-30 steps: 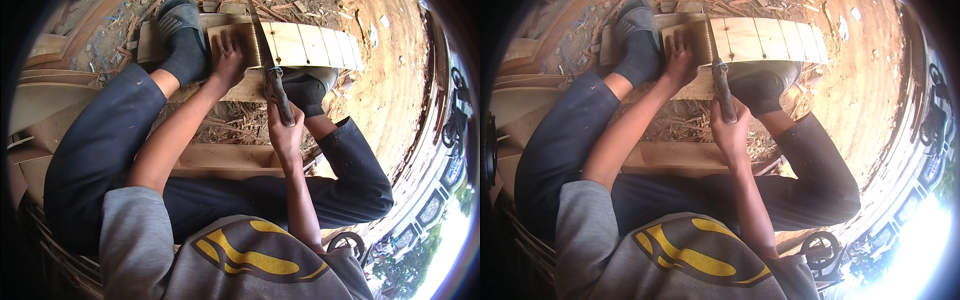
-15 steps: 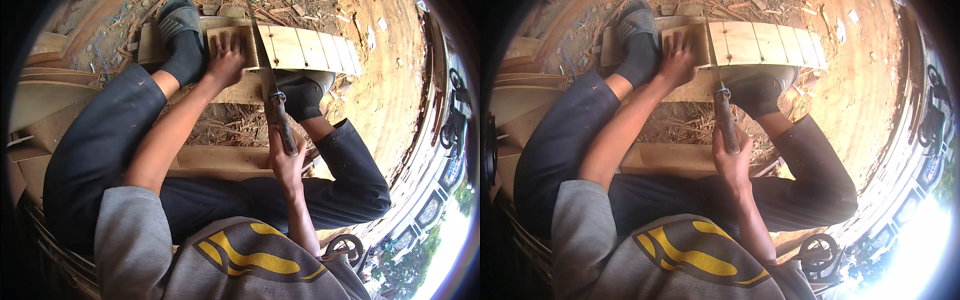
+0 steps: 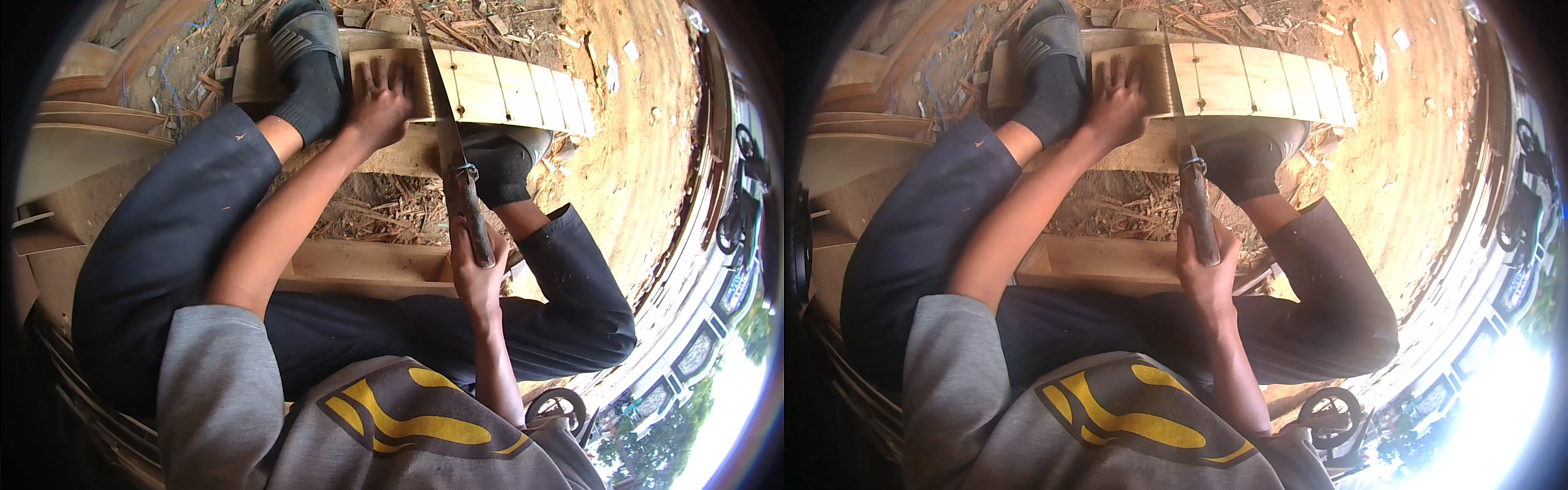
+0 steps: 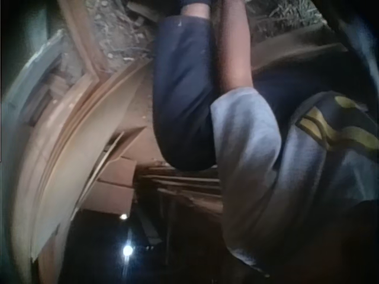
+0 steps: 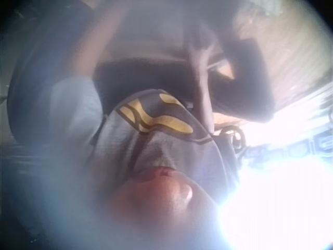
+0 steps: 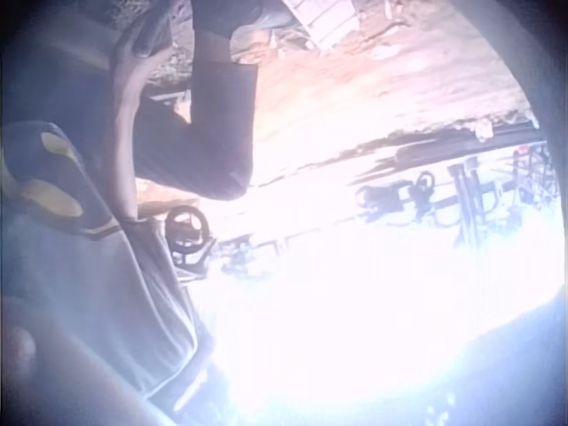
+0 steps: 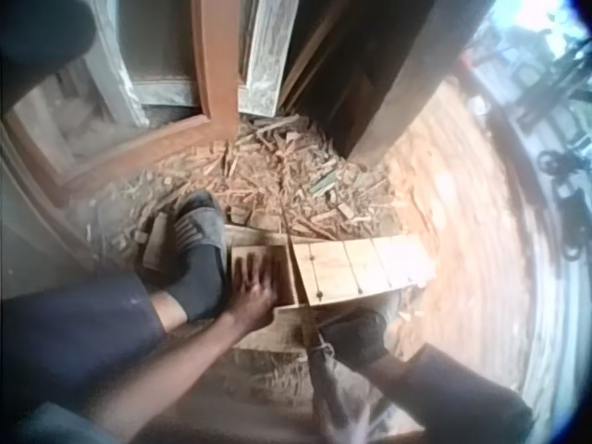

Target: The person sits on the ground and uses a hand saw to cut a rectangular wooden plank. They hold the wood steady with their left hand and saw with their right hand, creating a straight cut along the plank.

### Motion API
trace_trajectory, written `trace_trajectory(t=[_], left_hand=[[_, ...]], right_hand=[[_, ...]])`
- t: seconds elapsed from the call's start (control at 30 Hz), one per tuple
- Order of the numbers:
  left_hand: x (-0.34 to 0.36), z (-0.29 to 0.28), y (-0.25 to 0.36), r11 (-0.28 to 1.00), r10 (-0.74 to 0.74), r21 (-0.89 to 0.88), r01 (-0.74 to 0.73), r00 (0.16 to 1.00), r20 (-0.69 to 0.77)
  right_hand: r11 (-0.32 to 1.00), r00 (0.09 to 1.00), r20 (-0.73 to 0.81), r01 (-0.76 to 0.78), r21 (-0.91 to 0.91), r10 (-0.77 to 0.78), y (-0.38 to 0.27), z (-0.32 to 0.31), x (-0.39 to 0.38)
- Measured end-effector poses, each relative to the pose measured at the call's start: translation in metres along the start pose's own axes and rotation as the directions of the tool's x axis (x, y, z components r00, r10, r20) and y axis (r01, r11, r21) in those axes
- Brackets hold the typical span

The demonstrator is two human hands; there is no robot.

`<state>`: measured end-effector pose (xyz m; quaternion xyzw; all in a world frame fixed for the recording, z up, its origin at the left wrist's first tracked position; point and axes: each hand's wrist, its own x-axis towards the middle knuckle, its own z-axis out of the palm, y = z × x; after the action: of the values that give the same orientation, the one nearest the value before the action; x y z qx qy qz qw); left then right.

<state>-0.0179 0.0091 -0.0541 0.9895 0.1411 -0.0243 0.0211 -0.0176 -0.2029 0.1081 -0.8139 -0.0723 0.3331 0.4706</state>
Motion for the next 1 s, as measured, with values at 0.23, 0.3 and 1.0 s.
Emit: trace_trajectory(t=[0.23,0.3,1.0], left_hand=[[0.0,-0.016,0.001,0.995,0.011,-0.102,-0.007,0.999,0.036],[0.0,-0.011,-0.001,0.995,-0.004,-0.101,0.004,1.0,-0.007],[0.0,-0.006,-0.001,0.998,0.022,-0.061,-0.021,1.0,0.013]], right_hand=[[0.994,1.0,0.005,-0.023,0.103,0.022,-0.007,0.011,0.05],[0.991,0.998,0.012,-0.059,0.117,0.058,-0.011,0.009,0.044],[1.0,1.0,0.015,0.008,0.023,-0.008,-0.015,0.015,0.04]])
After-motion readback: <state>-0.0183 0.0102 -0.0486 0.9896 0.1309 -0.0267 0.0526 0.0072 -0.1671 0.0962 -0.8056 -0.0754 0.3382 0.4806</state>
